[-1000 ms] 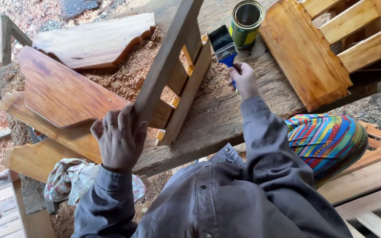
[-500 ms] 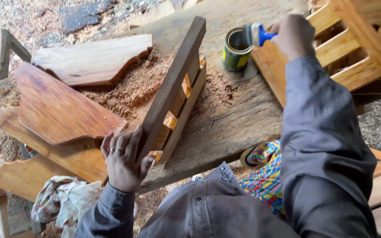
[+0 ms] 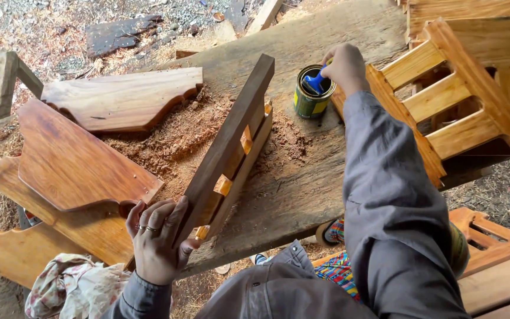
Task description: The person applies a dark stain to a wooden chair frame using a paintbrush. They dip the brush into a can of stain and coat the vertical slats and edges of the frame, turning the piece to reach different sides.
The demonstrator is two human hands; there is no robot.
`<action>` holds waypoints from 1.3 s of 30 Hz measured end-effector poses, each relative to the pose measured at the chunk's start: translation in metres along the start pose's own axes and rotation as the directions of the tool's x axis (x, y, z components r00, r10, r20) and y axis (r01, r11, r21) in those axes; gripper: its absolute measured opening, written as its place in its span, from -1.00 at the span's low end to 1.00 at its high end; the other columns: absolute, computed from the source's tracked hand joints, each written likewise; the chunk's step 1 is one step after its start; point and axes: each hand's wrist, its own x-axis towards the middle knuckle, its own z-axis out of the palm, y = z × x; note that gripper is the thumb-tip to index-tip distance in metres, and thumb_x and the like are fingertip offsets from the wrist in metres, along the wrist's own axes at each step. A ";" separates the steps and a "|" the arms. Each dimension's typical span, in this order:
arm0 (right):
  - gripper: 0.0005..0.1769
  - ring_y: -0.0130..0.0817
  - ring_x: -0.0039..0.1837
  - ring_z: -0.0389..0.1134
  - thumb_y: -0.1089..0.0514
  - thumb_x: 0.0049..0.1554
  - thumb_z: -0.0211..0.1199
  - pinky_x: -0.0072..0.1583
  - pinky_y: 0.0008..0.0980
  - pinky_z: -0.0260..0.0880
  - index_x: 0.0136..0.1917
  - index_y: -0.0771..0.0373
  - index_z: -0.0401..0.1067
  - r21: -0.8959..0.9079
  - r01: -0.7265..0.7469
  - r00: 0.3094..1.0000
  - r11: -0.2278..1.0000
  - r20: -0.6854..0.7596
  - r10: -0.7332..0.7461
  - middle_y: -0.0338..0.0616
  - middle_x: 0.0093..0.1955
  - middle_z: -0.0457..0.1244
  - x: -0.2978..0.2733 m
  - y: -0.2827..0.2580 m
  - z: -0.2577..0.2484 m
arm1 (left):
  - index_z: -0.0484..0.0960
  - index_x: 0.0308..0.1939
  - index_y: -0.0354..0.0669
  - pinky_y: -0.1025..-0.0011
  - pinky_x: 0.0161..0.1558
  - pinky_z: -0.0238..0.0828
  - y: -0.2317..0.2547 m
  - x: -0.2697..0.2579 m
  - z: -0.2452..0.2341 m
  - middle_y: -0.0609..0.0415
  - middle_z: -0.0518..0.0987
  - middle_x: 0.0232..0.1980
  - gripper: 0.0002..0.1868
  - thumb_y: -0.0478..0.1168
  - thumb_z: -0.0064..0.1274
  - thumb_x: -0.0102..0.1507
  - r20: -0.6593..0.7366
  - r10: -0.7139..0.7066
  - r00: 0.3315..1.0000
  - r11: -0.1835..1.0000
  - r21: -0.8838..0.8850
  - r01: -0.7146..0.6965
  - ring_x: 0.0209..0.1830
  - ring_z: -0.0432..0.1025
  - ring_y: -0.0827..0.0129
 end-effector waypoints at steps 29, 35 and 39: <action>-0.86 -0.34 -0.33 0.50 0.15 0.26 0.23 -0.47 -0.49 0.52 -0.01 0.10 0.27 0.694 0.172 0.734 0.700 -0.564 0.379 -0.07 -0.06 0.36 -0.070 0.058 0.018 | 0.56 0.30 -0.11 -0.08 0.40 0.17 -0.003 -0.001 0.005 0.00 0.56 0.07 -0.18 0.41 -0.30 0.29 -0.030 -0.002 1.000 1.000 0.020 0.002 0.07 0.49 0.13; -0.86 -0.36 -0.31 0.44 0.13 0.33 0.14 -0.47 -0.51 0.48 0.04 0.10 0.19 0.564 0.187 0.737 0.804 -0.622 0.265 0.02 -0.07 0.38 -0.082 0.043 0.010 | 0.55 0.31 -0.09 -0.07 0.40 0.17 -0.005 -0.002 0.005 0.02 0.55 0.10 -0.18 0.42 -0.31 0.29 -0.029 -0.013 1.000 1.000 0.013 0.013 0.09 0.48 0.15; -0.86 -0.08 -0.05 0.56 0.22 0.38 0.10 -0.13 -0.24 0.58 0.10 0.20 0.14 0.248 0.344 0.694 0.906 -0.717 -0.067 0.14 -0.07 0.39 -0.087 0.018 0.001 | 0.55 0.31 -0.11 -0.07 0.38 0.20 -0.006 -0.003 0.008 0.03 0.56 0.09 -0.16 0.43 -0.35 0.30 -0.032 -0.006 0.999 1.000 0.024 0.007 0.02 0.49 0.16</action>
